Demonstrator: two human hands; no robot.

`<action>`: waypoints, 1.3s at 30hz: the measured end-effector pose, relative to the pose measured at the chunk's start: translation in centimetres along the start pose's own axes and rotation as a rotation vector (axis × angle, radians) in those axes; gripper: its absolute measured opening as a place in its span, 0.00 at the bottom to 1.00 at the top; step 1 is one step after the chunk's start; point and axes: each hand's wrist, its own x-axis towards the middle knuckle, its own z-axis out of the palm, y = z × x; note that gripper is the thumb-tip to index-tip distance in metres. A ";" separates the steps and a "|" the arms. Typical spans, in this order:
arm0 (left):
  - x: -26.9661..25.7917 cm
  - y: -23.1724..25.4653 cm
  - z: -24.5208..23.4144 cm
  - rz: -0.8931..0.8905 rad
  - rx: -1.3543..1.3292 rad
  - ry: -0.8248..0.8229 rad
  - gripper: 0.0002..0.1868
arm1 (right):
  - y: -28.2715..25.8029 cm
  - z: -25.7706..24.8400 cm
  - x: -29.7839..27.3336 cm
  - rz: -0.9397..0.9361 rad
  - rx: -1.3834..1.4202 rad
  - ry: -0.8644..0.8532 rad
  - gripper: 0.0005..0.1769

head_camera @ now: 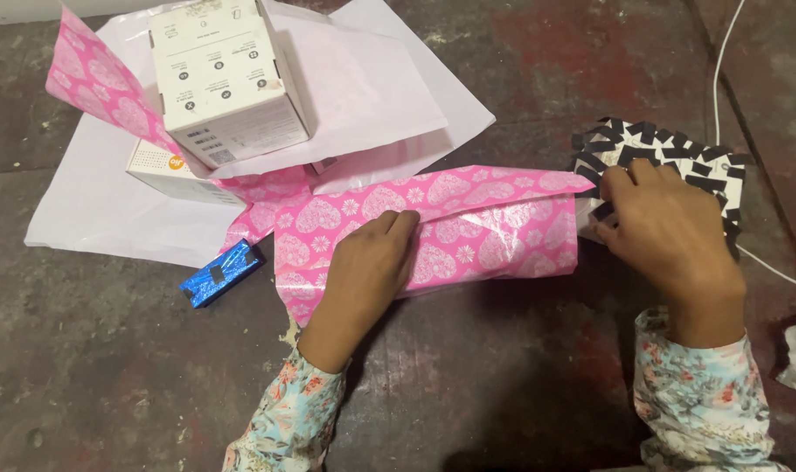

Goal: The person wraps a small white box with pink patterned wrapping paper and secures it with black tape. They fold the paper edges neatly, apply tape to seal the sides, and set the wrapped gift aside before handling another box.

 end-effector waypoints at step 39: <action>0.2 0.3 -0.7 0.201 0.038 -0.022 0.06 | -12.2 2.9 0.1 -0.623 0.602 -0.058 0.60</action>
